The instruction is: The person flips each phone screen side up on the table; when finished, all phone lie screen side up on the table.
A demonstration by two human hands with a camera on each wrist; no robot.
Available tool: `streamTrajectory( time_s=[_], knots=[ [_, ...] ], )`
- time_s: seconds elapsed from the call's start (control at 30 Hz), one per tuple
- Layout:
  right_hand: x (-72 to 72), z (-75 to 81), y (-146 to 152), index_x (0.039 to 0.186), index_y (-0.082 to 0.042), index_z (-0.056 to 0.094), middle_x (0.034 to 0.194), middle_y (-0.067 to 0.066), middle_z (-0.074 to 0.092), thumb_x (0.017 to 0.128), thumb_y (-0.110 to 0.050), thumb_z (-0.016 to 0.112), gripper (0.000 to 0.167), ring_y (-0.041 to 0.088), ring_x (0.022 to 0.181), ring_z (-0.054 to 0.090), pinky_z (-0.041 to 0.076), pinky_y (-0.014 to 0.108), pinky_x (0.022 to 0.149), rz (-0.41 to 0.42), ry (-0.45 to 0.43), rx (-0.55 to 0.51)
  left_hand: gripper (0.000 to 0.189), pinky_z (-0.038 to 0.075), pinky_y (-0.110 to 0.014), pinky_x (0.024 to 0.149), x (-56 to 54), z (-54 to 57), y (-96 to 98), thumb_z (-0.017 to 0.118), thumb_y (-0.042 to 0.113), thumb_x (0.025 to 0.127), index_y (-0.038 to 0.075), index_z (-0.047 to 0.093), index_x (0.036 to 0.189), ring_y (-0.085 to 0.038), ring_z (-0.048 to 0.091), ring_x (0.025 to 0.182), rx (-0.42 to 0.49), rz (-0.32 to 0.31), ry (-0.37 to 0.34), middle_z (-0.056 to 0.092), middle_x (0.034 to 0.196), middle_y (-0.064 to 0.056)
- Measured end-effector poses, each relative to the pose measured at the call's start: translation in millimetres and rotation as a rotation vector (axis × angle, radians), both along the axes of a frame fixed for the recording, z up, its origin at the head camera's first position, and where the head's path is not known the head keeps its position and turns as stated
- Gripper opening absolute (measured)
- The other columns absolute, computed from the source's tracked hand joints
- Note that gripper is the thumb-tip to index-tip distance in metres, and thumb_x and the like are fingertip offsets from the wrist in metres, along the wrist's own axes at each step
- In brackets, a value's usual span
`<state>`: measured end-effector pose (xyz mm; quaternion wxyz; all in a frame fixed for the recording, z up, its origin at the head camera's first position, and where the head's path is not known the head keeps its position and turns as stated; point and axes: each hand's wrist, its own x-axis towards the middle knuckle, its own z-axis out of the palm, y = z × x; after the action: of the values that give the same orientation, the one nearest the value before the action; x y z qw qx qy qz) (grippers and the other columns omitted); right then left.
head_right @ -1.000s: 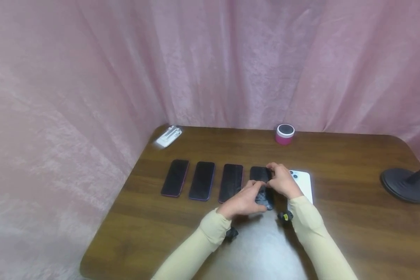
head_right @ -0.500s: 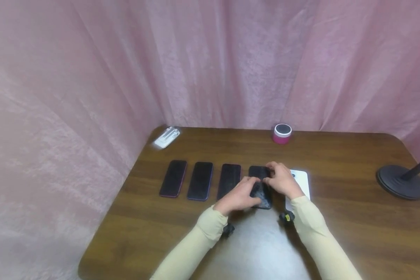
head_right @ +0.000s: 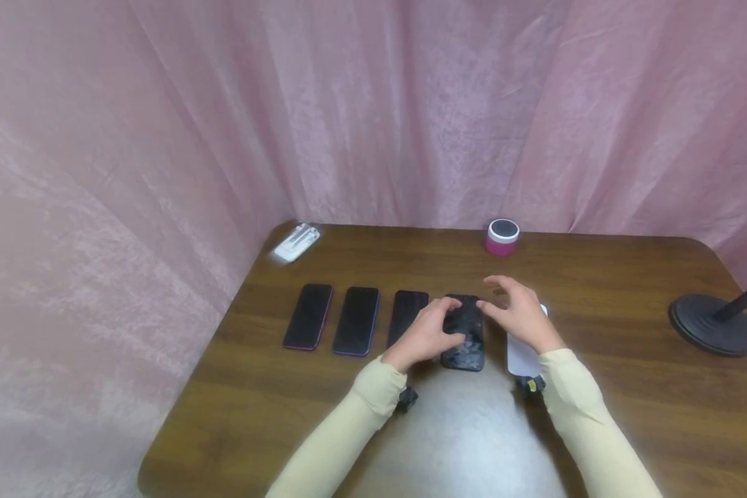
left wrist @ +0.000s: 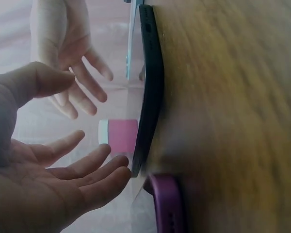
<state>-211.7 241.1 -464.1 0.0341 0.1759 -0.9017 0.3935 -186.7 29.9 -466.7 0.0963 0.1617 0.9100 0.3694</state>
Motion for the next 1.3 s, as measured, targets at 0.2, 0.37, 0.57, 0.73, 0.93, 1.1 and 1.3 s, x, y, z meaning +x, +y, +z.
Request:
streamTrajectory(
  time_s=[0.2,0.37,0.57,0.73,0.93,1.1,1.3],
  knots=[
    [5.0,5.7,14.0,0.136,0.005,0.053,0.129,0.034,0.058,0.096,-0.021,0.070,0.051,0.054,0.108,0.061,0.050,0.063,0.086,-0.035,-0.008,0.019,0.068,0.044,-0.025,0.098,-1.4,-1.9,11.7,0.081,0.022,0.085,0.011,0.049,0.144,-0.014,0.053,0.125,-0.004,-0.041,0.008,0.054,0.140,-0.003],
    [7.9,8.1,24.8,0.137,0.005,0.053,0.132,0.033,0.056,0.095,-0.023,0.071,0.054,0.054,0.111,0.059,0.047,0.065,0.088,-0.068,-0.015,0.035,0.073,0.044,-0.024,0.097,-1.1,-1.2,21.1,0.084,0.023,0.081,0.012,0.049,0.144,-0.015,0.053,0.123,-0.024,-0.070,0.020,0.055,0.139,-0.003],
    [9.5,11.0,35.5,0.139,0.005,0.051,0.133,0.033,0.055,0.095,-0.026,0.072,0.058,0.054,0.114,0.055,0.045,0.066,0.089,-0.096,-0.038,0.053,0.076,0.043,-0.024,0.100,0.1,2.6,30.6,0.084,0.025,0.083,0.012,0.045,0.147,-0.013,0.050,0.129,-0.023,-0.110,0.020,0.052,0.144,-0.002],
    [12.1,11.2,46.9,0.139,0.007,0.050,0.133,0.035,0.054,0.095,-0.023,0.072,0.057,0.054,0.110,0.058,0.046,0.065,0.089,-0.104,-0.044,0.047,0.081,0.042,-0.026,0.102,3.7,4.5,41.2,0.084,0.028,0.084,0.014,0.040,0.151,-0.014,0.046,0.134,-0.023,-0.130,0.007,0.049,0.147,-0.001],
    [17.5,8.0,60.6,0.140,0.008,0.047,0.136,0.036,0.050,0.098,-0.026,0.068,0.059,0.056,0.114,0.053,0.044,0.068,0.090,-0.126,-0.090,0.080,0.084,0.044,-0.024,0.099,8.2,6.1,57.8,0.085,0.032,0.082,0.013,0.040,0.151,-0.011,0.048,0.130,-0.066,-0.170,0.038,0.050,0.142,0.002],
    [19.5,5.7,69.6,0.142,0.009,0.044,0.138,0.036,0.048,0.098,-0.028,0.068,0.062,0.056,0.119,0.051,0.042,0.069,0.092,-0.123,-0.132,0.099,0.089,0.041,-0.021,0.100,10.6,5.3,69.1,0.084,0.035,0.082,0.012,0.036,0.152,-0.012,0.047,0.130,-0.118,-0.187,0.060,0.049,0.142,0.000],
    [20.1,2.2,78.6,0.142,0.011,0.042,0.139,0.038,0.046,0.097,-0.026,0.069,0.064,0.057,0.121,0.049,0.042,0.069,0.093,-0.094,-0.148,0.132,0.096,0.039,-0.020,0.100,14.0,3.5,78.6,0.086,0.038,0.079,0.011,0.031,0.153,-0.013,0.047,0.126,-0.167,-0.189,0.080,0.049,0.138,-0.003]
  ],
)
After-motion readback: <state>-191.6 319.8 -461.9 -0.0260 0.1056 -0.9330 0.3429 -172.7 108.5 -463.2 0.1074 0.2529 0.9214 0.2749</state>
